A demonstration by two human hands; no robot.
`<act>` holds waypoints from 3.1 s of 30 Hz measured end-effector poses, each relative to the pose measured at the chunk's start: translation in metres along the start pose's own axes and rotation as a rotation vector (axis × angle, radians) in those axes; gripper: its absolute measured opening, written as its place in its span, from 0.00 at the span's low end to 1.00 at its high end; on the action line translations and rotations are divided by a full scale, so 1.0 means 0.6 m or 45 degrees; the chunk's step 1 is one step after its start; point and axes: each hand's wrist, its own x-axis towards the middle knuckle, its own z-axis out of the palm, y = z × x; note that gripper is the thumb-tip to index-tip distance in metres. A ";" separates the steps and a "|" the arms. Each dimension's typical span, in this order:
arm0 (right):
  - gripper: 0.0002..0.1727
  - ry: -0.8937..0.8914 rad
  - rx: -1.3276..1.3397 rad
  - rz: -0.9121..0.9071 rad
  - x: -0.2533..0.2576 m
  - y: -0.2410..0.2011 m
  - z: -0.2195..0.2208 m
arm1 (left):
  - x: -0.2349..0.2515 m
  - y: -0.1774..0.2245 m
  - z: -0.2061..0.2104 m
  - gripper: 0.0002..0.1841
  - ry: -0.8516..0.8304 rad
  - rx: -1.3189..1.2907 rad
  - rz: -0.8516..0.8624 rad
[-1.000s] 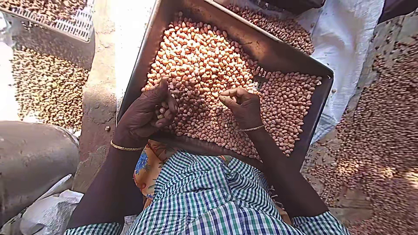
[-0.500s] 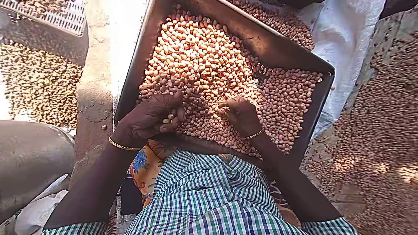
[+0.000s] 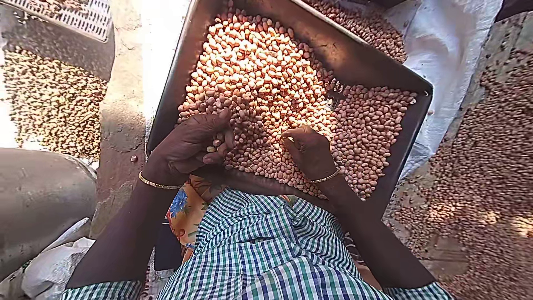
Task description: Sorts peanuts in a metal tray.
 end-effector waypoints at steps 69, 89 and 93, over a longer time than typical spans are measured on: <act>0.04 0.097 0.468 0.287 0.035 0.075 -0.023 | 0.000 -0.001 0.004 0.27 0.016 0.112 0.135; 0.06 0.164 0.340 0.387 0.015 0.109 -0.066 | -0.005 -0.005 0.005 0.26 0.116 0.087 0.147; 0.13 -0.035 -0.250 0.352 0.011 0.089 -0.039 | -0.005 -0.006 0.006 0.26 0.127 0.091 0.147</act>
